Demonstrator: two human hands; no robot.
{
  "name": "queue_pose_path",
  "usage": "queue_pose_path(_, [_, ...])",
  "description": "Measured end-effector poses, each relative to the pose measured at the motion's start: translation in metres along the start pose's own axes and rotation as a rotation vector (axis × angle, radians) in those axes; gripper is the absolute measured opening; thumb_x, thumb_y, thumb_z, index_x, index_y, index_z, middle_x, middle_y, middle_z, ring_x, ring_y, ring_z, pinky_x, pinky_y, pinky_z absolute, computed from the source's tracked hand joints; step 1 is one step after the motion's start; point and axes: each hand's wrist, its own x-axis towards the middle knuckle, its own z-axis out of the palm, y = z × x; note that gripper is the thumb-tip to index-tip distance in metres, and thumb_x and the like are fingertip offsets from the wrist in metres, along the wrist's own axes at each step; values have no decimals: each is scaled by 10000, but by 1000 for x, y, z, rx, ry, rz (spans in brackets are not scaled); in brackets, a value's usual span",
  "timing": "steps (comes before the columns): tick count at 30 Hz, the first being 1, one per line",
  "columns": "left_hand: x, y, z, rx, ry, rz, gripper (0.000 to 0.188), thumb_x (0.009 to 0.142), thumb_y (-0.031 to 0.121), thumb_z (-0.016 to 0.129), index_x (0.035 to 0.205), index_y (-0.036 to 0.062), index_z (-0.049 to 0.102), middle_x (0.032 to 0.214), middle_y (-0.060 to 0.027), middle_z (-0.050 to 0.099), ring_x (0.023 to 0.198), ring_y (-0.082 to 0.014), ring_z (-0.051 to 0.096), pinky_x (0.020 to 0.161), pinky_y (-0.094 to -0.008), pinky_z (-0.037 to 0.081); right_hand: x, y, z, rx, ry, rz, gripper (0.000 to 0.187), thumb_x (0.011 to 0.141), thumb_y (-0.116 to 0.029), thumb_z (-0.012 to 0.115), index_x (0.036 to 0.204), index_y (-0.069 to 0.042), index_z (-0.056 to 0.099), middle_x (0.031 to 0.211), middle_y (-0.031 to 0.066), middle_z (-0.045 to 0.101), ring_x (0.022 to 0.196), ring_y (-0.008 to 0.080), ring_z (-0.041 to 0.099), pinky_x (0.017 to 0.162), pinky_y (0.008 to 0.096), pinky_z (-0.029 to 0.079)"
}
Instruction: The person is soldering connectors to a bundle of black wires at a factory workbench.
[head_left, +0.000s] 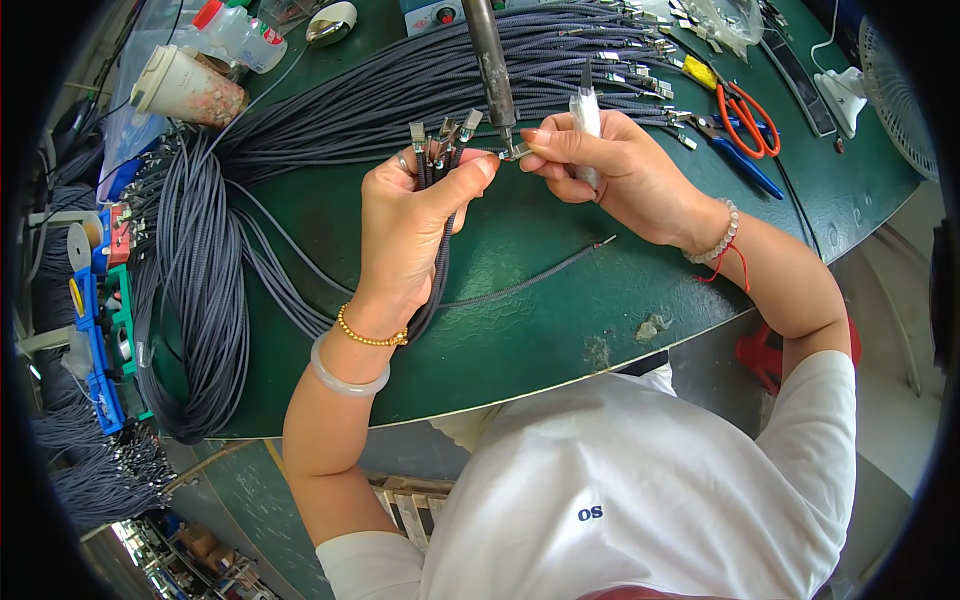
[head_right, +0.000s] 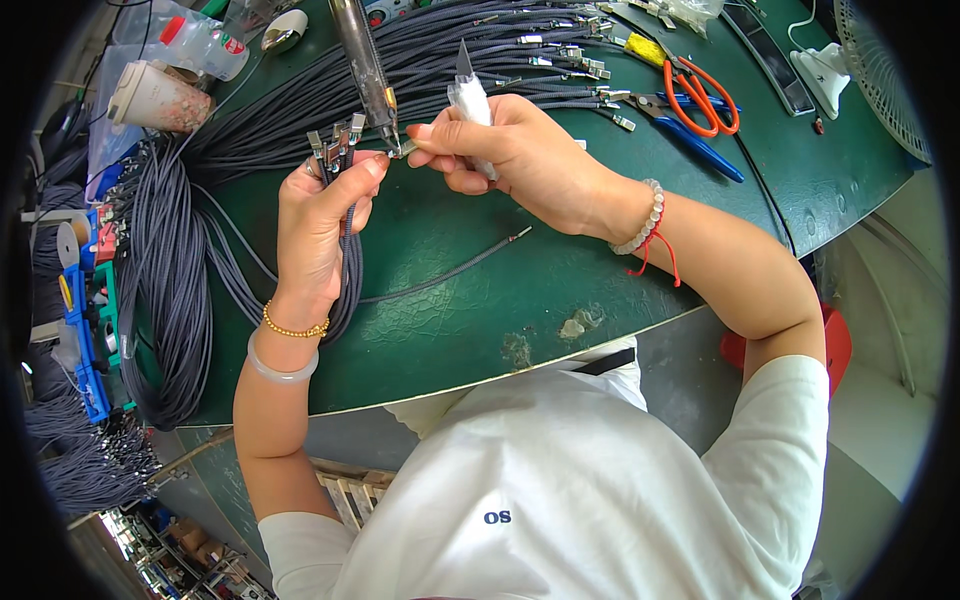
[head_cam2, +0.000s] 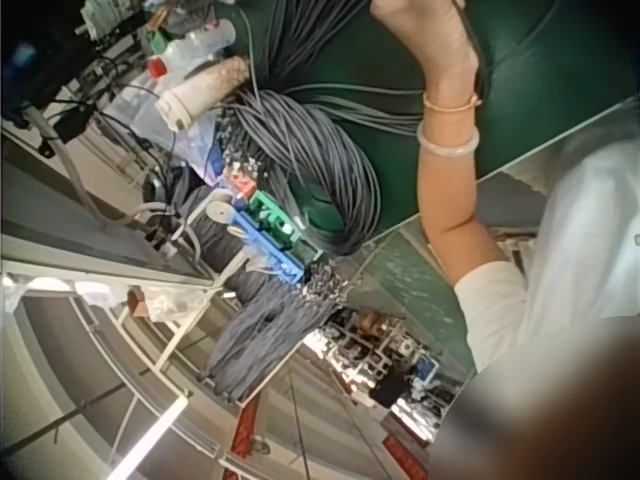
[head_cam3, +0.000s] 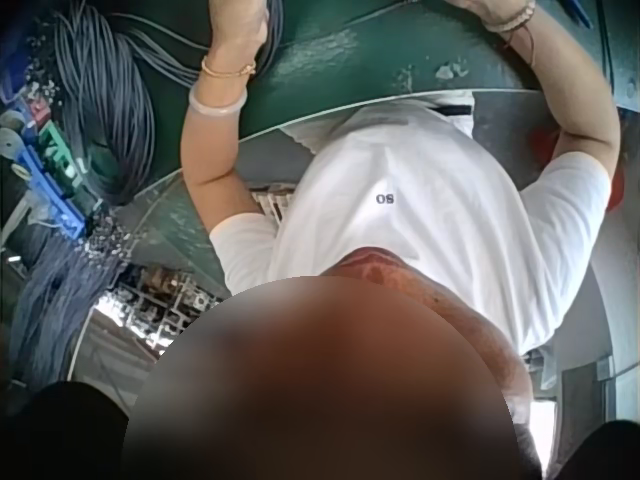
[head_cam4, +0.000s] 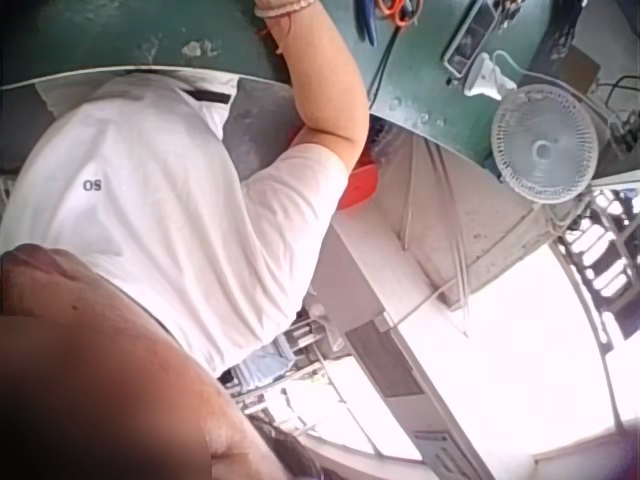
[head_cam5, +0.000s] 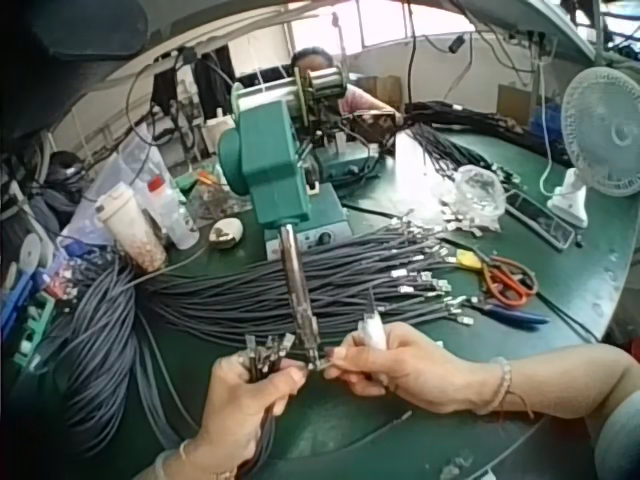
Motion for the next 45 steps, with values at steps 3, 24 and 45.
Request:
queue_pose_path(3, [-1, 0, 1, 3, -3, 10, 106, 717, 61, 672, 788, -3, 627, 652, -3, 565, 489, -23, 416, 427, -168, 300, -1, -1, 0, 4, -3, -1, 217, 839, -233, 558, 805, -18, 564, 674, -3, 529, 490, 42, 337, 469, 195, 244])
queue_pose_path(24, [-2, -8, 0, 70, 5, 1, 104, 711, 76, 686, 773, 18, 625, 640, 9, 566, 480, -11, 407, 422, -159, 303, -1, 14, -8, -200, -14, -122, 225, 850, -246, 555, 796, -27, 560, 687, -1, 533, 538, 35, 390, 489, 181, 290])
queue_pose_path(45, [4, -24, 5, -40, -187, -151, 152, 788, 73, 597, 898, -25, 560, 752, -23, 534, 615, -69, 455, 541, -193, 362, 2, 16, -39, -610, 59, -193, 214, 800, -239, 624, 782, -27, 599, 636, -22, 511, 564, 25, 430, 501, 179, 339])
